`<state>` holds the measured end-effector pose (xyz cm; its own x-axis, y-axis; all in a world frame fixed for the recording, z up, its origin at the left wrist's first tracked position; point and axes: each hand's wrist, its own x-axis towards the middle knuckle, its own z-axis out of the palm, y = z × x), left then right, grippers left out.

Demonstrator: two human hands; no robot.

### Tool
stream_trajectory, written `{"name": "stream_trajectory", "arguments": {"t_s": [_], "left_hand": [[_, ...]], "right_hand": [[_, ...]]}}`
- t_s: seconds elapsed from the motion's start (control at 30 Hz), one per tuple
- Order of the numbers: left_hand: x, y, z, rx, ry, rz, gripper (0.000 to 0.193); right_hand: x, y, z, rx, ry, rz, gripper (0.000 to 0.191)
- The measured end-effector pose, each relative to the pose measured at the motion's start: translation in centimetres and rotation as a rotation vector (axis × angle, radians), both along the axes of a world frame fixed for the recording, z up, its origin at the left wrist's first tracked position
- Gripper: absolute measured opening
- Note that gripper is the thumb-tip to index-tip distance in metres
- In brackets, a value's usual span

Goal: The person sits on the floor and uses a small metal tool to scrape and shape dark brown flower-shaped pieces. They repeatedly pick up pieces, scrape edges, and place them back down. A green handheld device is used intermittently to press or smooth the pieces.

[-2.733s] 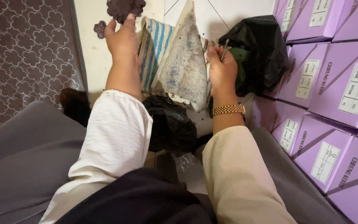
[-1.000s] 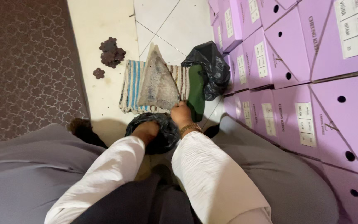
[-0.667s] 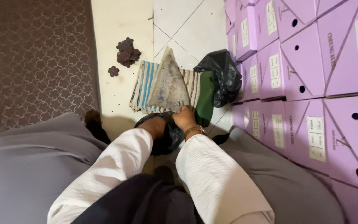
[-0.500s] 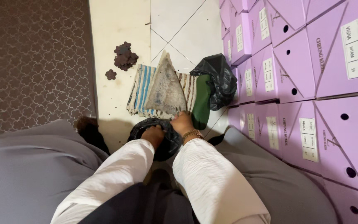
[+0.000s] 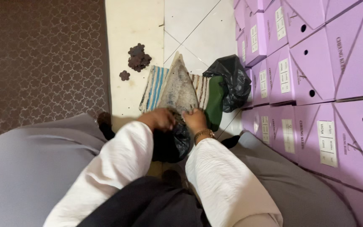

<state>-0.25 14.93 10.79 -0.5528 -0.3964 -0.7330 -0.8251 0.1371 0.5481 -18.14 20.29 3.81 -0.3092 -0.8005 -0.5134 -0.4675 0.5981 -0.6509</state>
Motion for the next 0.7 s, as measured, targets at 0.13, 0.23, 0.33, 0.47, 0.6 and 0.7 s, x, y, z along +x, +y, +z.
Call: {"name": "stream_trajectory", "arguments": {"t_s": [0.13, 0.23, 0.33, 0.47, 0.6, 0.7], "left_hand": [[1.5, -2.4, 3.1, 0.473, 0.650, 1.037, 0.046], [1.3, -3.9, 3.0, 0.556, 0.927, 1.190, 0.058], [1.0, -5.0, 1.7, 0.531, 1.064, 1.228, 0.066], [0.9, -5.6, 0.1, 0.415, 1.122, 1.177, 0.063], [0.9, -5.8, -0.2, 0.345, 1.220, 1.144, 0.062], [1.4, -5.8, -0.2, 0.457, 1.115, 1.366, 0.055]], "right_hand": [[0.1, -2.8, 2.0, -0.014, -0.181, -0.101, 0.049], [0.8, -5.2, 4.5, -0.091, -0.519, -0.288, 0.046], [1.1, -6.9, 7.1, -0.186, -0.744, -0.253, 0.046], [1.6, -7.8, 8.4, -0.261, -0.712, -0.125, 0.030], [2.2, -8.4, 7.2, -0.317, -0.696, -0.124, 0.019], [2.2, -9.1, 5.9, -0.412, -0.779, -0.152, 0.016]]}}
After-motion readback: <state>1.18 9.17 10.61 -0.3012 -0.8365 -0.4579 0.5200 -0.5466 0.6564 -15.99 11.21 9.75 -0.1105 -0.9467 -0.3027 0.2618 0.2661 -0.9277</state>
